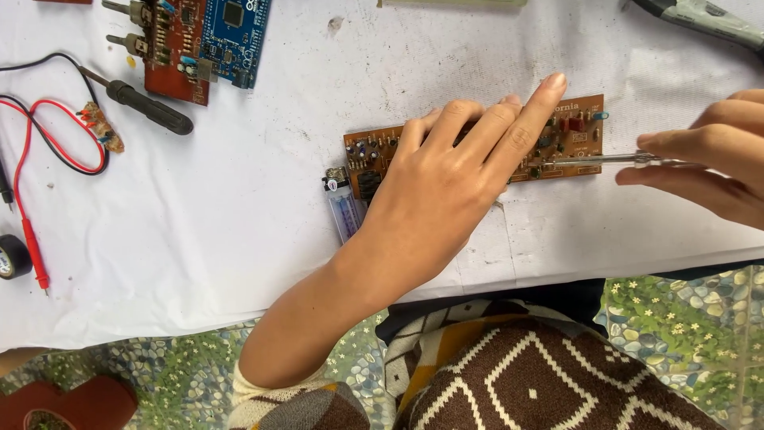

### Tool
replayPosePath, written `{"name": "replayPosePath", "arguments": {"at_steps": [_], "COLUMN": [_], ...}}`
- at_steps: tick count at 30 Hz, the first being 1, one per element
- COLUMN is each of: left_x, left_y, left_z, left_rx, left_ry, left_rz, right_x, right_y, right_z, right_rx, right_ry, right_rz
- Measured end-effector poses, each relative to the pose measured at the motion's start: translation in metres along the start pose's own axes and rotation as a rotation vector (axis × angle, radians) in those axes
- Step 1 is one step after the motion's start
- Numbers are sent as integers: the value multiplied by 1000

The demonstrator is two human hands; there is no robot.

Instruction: Desoldering electronic components from a circuit board using a soldering iron and a screwdriver.

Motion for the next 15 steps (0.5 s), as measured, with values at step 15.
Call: {"name": "replayPosePath", "arguments": {"at_steps": [15], "left_x": [-4], "left_y": [0], "left_z": [-1], "left_rx": [-19], "left_ry": [16], "left_rz": [-67], "right_x": [25], "right_y": [26], "right_z": [14], "right_rx": [-139], "right_ry": [-26], "right_rz": [16]}}
Point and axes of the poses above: each hand's wrist, its own z-axis away from the middle knuckle, its own x-axis out of the palm, y = z × x, the point moved 9 cm from there along -z, towards the middle knuckle, and after that the axes turned 2 degrees about -y, right-handed, at the moved point
